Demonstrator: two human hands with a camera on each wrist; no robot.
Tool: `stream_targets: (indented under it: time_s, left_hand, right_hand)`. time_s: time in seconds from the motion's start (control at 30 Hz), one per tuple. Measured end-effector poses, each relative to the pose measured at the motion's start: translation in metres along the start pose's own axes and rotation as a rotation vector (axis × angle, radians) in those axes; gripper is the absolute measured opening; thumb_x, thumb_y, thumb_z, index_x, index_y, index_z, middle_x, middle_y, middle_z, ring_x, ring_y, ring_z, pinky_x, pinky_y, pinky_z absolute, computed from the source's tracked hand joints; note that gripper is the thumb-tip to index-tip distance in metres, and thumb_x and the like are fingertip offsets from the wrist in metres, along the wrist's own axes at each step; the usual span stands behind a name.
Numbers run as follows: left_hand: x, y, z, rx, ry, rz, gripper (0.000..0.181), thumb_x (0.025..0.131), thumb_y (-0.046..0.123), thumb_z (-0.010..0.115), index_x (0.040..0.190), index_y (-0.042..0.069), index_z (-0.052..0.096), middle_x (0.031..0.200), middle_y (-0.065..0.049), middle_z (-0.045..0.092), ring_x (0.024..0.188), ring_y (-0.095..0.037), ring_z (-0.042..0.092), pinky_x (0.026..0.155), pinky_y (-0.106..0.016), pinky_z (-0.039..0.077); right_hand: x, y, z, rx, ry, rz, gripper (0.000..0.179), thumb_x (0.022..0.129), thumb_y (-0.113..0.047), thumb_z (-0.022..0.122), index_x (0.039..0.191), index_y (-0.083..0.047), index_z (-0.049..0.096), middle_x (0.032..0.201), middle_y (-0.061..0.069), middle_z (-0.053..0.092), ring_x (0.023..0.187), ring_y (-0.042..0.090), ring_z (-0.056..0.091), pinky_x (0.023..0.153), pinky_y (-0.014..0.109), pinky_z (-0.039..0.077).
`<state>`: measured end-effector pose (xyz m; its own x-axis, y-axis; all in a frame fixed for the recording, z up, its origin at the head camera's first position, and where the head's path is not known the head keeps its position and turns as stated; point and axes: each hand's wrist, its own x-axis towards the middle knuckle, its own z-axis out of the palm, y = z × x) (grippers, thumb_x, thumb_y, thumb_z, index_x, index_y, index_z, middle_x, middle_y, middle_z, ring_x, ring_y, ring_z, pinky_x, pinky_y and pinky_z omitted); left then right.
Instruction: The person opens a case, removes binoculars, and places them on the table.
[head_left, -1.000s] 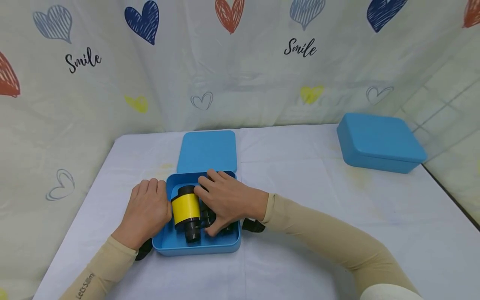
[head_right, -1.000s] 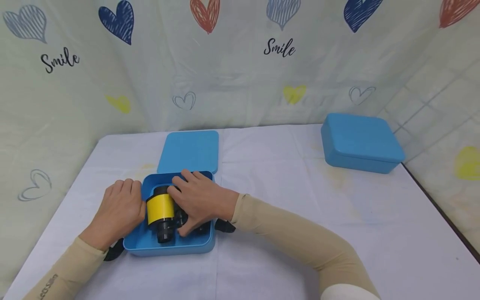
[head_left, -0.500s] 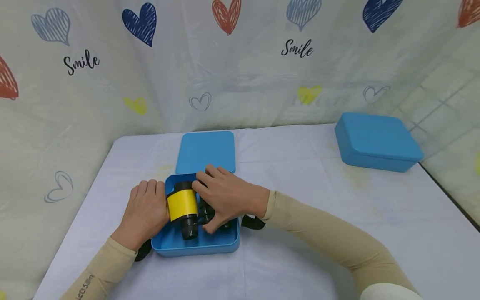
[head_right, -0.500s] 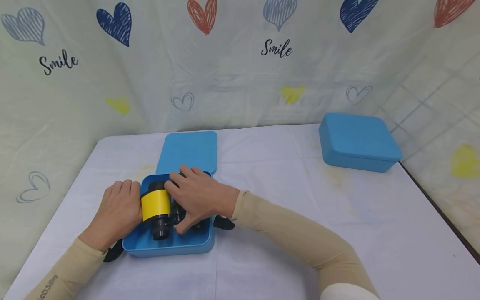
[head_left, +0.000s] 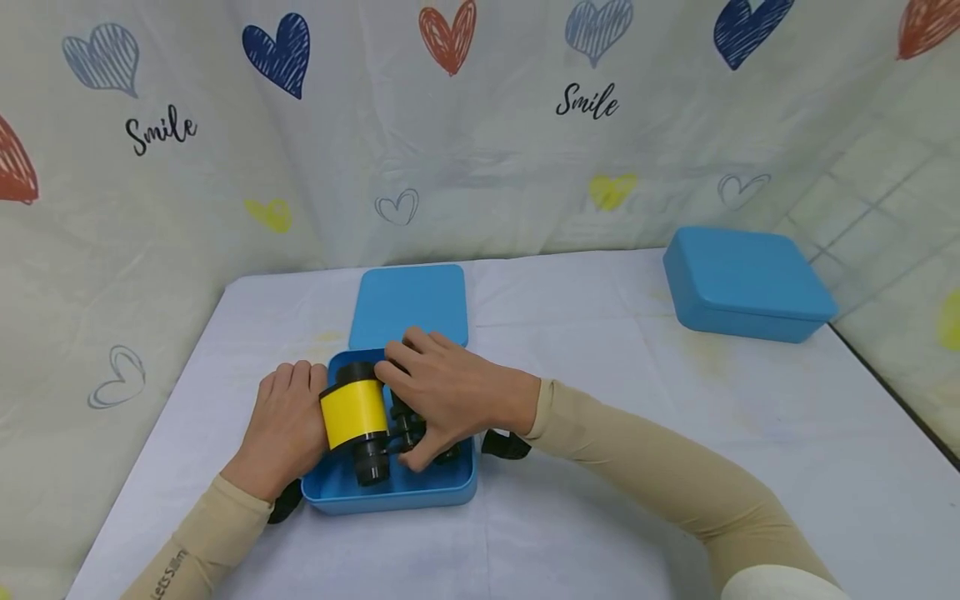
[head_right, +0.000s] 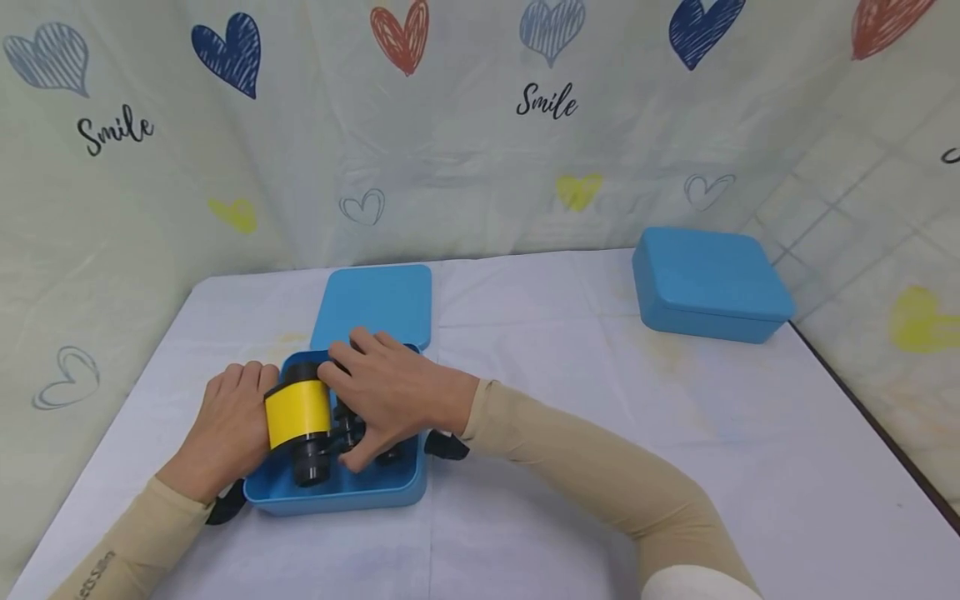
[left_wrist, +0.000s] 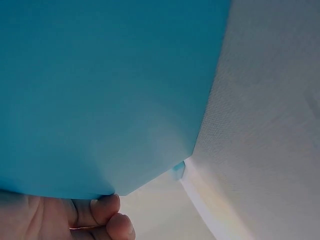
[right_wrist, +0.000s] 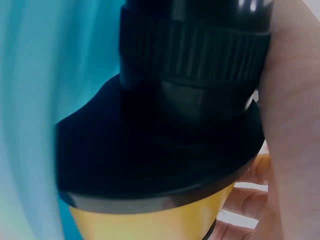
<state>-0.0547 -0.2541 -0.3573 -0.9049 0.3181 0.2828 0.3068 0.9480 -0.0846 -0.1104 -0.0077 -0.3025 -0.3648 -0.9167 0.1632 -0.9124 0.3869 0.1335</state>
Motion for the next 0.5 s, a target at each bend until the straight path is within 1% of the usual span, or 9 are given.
stream_targets:
  time_s: [0.17,0.4,0.5]
  left_hand:
    - [-0.001,0.001,-0.001,-0.012,-0.011,-0.012,0.02,0.097,0.011,0.058,0.106,-0.002,0.046,0.087,-0.014,0.04,0.088,-0.032,0.04,0.08,-0.043,0.034]
    - [0.001,0.001,-0.002,-0.012,-0.049,-0.035,0.023,0.097,0.012,0.062,0.107,-0.002,0.046,0.089,-0.014,0.041,0.089,-0.032,0.039,0.08,-0.044,0.035]
    - [0.002,0.001,-0.002,-0.003,-0.058,-0.031,0.024,0.097,0.013,0.062,0.107,-0.002,0.047,0.088,-0.014,0.041,0.089,-0.032,0.039,0.08,-0.045,0.036]
  right_hand:
    - [-0.001,-0.002,-0.006,-0.021,0.031,-0.012,0.087,0.072,-0.086,0.063,0.12,-0.015,0.053,0.108,0.003,0.054,0.098,0.021,0.044,0.078,0.032,0.039]
    - [-0.003,-0.002,-0.019,-0.04,0.016,0.004,0.09,0.072,-0.088,0.062,0.124,-0.015,0.053,0.109,0.003,0.053,0.101,0.021,0.045,0.082,0.033,0.042]
    - [-0.005,-0.002,-0.025,-0.05,0.025,0.006,0.091,0.071,-0.088,0.063,0.124,-0.015,0.053,0.109,0.003,0.053,0.101,0.021,0.045,0.082,0.033,0.042]
